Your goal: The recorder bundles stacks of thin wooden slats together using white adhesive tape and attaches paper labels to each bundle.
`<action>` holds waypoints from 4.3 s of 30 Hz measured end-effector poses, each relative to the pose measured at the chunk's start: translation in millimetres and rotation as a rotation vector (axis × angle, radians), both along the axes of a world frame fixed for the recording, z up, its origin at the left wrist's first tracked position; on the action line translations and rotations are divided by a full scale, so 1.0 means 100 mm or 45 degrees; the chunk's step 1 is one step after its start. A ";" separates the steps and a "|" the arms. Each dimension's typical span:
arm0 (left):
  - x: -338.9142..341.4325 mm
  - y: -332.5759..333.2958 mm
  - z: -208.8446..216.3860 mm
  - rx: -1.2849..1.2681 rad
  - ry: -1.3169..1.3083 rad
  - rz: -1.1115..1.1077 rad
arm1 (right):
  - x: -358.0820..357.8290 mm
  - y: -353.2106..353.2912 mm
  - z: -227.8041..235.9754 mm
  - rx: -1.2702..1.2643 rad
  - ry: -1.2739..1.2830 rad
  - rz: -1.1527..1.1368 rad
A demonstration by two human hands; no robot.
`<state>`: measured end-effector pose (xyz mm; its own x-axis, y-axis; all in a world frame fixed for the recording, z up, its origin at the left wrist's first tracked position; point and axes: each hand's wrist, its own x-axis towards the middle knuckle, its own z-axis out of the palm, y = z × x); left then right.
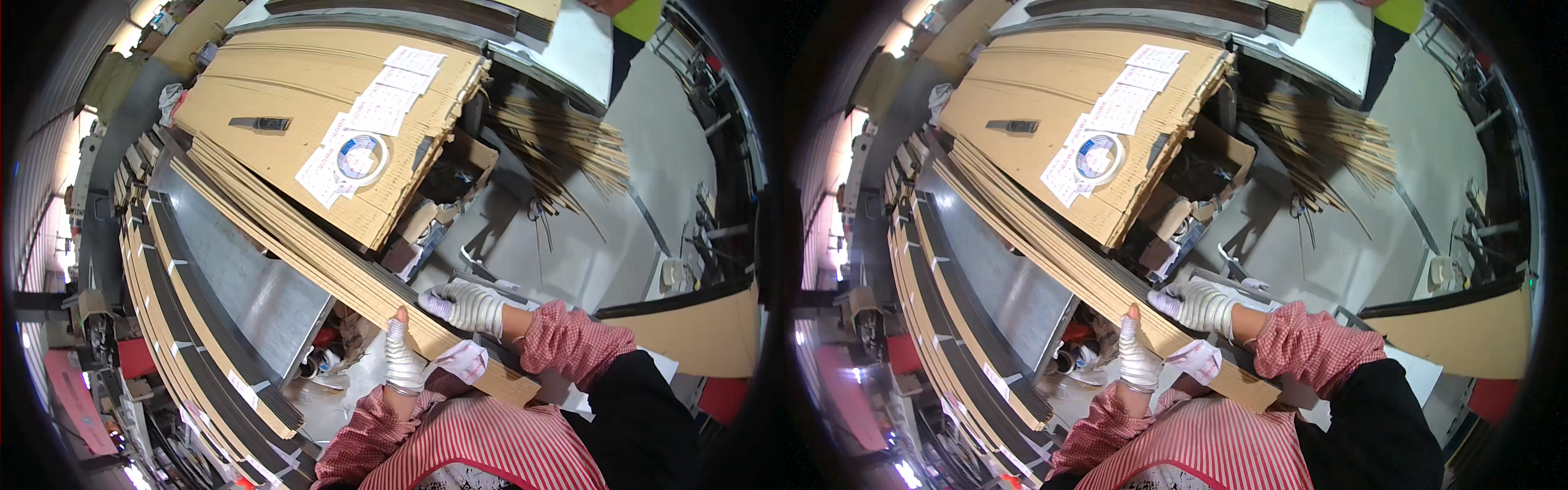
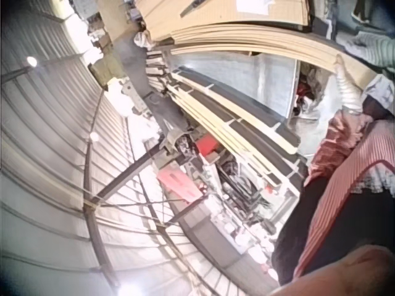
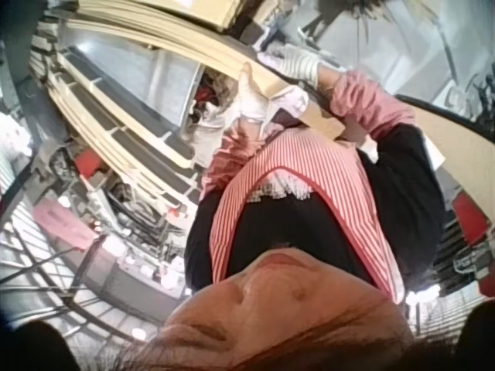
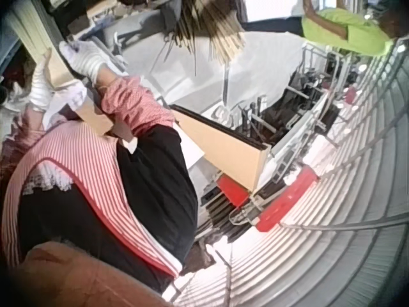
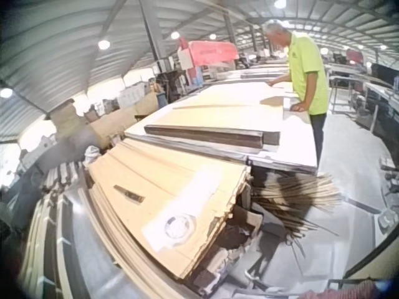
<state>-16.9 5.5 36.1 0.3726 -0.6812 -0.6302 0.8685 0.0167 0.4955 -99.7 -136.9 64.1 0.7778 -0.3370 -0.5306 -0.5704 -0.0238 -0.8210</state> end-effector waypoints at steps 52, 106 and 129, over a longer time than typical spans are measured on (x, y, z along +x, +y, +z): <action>0.22 -0.21 -0.52 0.282 -0.877 0.235 | 0.55 0.02 -0.18 -0.459 0.128 0.374; 1.59 0.05 -0.30 1.041 -1.845 0.015 | 0.77 0.13 0.31 -1.201 -0.578 0.225; 0.92 0.47 0.51 0.171 -1.097 -0.132 | 1.08 -0.79 1.06 -0.362 -0.278 1.269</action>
